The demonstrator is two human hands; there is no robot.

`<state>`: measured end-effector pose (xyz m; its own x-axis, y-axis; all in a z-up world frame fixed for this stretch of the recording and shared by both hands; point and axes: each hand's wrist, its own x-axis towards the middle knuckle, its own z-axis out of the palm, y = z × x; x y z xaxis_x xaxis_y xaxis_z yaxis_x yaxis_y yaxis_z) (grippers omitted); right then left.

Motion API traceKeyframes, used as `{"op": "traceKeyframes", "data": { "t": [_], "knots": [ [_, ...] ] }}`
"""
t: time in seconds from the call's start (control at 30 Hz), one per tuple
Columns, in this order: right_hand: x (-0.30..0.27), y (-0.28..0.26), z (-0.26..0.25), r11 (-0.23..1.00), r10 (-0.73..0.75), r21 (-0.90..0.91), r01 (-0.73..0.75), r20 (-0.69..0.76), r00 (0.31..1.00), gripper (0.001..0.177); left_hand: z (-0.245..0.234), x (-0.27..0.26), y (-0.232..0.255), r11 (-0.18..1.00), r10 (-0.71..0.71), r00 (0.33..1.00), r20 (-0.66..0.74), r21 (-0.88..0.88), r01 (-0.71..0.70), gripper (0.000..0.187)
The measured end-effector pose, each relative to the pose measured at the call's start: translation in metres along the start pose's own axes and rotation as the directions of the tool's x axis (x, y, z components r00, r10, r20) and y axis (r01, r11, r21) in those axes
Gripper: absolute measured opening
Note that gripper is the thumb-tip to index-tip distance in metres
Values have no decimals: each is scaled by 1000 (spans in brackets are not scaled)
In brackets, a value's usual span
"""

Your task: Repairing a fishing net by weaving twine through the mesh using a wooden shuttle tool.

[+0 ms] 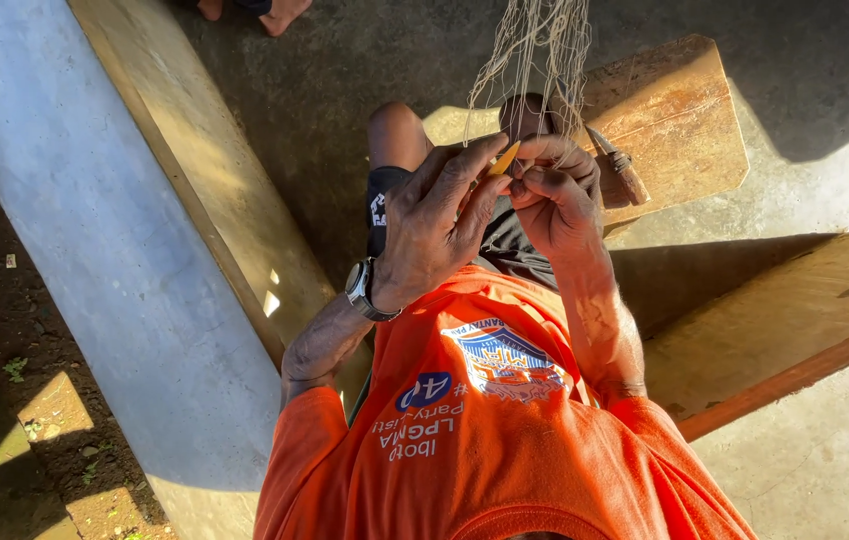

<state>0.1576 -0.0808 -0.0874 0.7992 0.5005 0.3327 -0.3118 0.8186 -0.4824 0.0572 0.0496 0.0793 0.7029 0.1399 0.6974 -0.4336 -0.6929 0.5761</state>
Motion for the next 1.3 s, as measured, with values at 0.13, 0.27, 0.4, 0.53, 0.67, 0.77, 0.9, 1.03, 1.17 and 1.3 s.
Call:
{"op": "traceKeyframes", "data": {
  "t": [0.13,0.27,0.4,0.53,0.67,0.77,0.9,1.03,1.17,1.3],
  "knots": [
    [4,-9,27,999,-23,-24,23,21,1000,30,-7,19,-4,998,-30,998,59,-50,33,16],
    [7,-22,55,998,63,-26,-64,-32,998,25,-19,48,7,993,-55,957,284,117,22,12],
    [8,-22,56,997,52,-52,-53,-27,998,22,-28,77,21,1000,-5,950,311,26,-3,12],
    [5,-22,52,996,54,-73,-56,-28,998,22,-41,89,36,999,14,948,317,-52,3,8],
    [6,-22,57,989,8,-146,-21,-83,997,22,-58,91,49,986,148,932,332,-124,-112,11],
    [4,-22,51,978,-34,-208,9,-118,992,21,-58,60,32,936,352,883,311,-116,-332,11],
    [1,-23,50,977,-52,-214,19,-150,987,19,-61,33,39,748,659,696,285,-160,-644,7],
    [-1,-20,53,982,-74,-183,52,-111,991,19,-49,14,38,764,620,709,337,-53,-643,9],
    [3,-11,38,945,-222,-276,176,-141,965,26,-41,-2,49,647,749,649,134,62,-760,10],
    [3,-15,30,939,-248,-263,221,-73,966,21,-48,-5,52,635,772,635,-11,69,-770,12]
  ]
}}
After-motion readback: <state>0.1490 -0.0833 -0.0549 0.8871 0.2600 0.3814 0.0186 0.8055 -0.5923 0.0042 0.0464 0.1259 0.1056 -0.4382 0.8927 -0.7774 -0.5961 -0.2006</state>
